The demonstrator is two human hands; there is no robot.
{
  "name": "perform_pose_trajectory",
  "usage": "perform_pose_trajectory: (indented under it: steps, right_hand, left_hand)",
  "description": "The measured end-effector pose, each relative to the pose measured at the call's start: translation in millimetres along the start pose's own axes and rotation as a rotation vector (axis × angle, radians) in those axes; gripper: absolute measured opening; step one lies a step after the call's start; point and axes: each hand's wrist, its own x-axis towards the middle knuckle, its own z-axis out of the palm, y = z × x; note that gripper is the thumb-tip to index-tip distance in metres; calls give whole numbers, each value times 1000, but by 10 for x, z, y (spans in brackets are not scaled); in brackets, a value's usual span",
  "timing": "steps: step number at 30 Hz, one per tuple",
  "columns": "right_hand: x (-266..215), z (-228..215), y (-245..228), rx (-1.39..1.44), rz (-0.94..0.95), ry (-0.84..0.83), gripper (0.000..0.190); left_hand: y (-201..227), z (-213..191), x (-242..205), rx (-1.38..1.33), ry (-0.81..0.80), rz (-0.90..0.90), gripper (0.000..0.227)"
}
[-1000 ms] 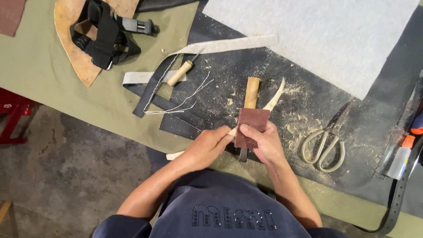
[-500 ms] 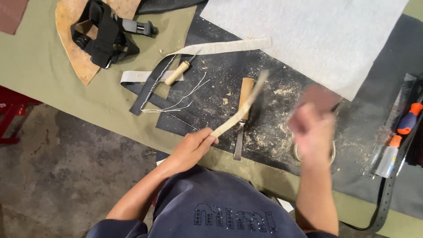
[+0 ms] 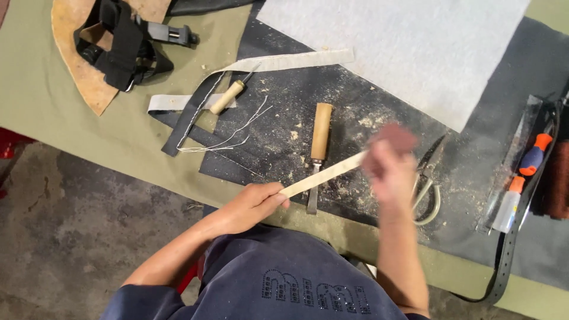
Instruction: Sanding a thin wooden handle or strip using a piece of sandpaper on a workbench.
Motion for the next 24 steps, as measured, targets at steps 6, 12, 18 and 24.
perform_pose_trajectory:
  steps: [6, 12, 18, 24]
  right_hand:
    - [201, -242, -55, 198, -188, 107, 51]
    - [-384, 359, 422, -191, 38, -299, 49]
    - [-146, 496, 641, 118, 24, -411, 39]
    - [94, 124, -9, 87, -39, -70, 38]
  left_hand:
    - [-236, -218, -9, -98, 142, -10, 26]
    - [-258, -74, 385, -170, 96, 130, 26]
    - [-142, 33, 388, -177, -15, 51, 24]
    - [-77, -161, 102, 3, -35, 28, 25]
